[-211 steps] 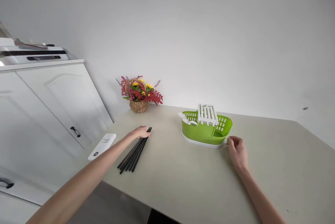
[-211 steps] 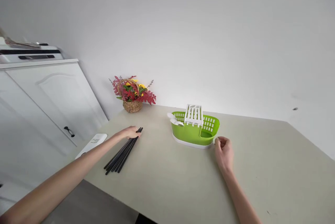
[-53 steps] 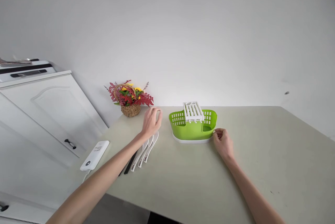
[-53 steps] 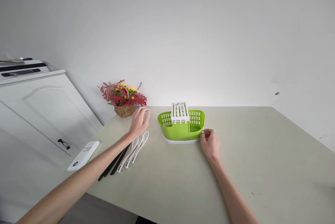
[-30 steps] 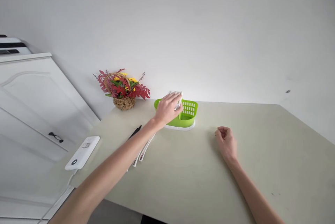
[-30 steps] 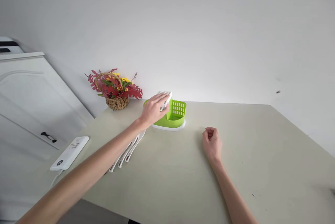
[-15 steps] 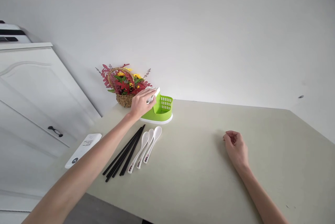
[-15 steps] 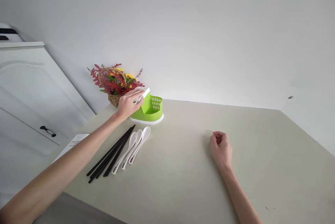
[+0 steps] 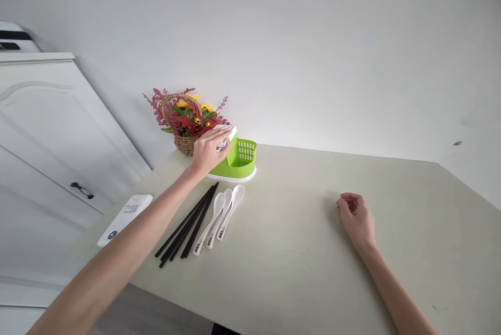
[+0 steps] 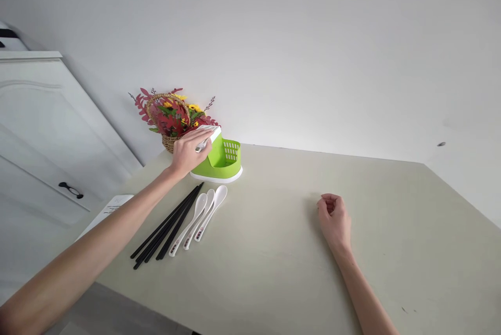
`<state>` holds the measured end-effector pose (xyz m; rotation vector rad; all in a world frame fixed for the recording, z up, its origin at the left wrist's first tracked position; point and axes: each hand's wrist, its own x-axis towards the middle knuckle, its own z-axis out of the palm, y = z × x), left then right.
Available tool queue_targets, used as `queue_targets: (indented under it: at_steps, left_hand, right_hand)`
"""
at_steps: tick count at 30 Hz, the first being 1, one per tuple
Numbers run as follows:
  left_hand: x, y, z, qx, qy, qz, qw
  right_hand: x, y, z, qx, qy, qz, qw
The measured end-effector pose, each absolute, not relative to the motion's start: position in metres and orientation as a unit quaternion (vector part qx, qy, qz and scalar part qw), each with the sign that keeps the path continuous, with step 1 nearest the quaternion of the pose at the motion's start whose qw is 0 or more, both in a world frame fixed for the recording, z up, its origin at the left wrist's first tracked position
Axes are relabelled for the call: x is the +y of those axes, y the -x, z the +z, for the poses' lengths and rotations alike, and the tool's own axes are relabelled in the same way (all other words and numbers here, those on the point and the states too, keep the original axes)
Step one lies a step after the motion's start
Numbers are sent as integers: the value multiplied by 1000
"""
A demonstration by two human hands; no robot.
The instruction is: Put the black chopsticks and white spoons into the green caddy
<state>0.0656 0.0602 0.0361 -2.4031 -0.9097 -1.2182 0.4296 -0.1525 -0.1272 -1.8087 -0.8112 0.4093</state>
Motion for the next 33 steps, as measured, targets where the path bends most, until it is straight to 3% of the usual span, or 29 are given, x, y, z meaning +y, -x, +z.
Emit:
queue_targets:
  at_steps: [7,10,16,22,28,33]
  left_hand:
    - [39,-56,52,-298,885,-336,123]
    - [-7,-57,50,-318,862,-377,121]
    - [-119,-46,3,-401,779,-477,68]
    - [-160,2,-42,-477,769,-419,79]
    - [-177,24,-50,-438,808,-382,95]
    - [-206,11,-61,-336,864,-375,-29]
  right_hand:
    - [-153,-431,-129,-346,754,175,529]
    - [-155,-429,-129,-359,744,185,532]
    - [-169,-421,-129,-406,717,214,525]
    - [-200,-410,-123,-450,701,238,499]
    - [-240,-389,-110,-488,710,256,439]
    - [-276,-373,-107,-495,712,275,415]
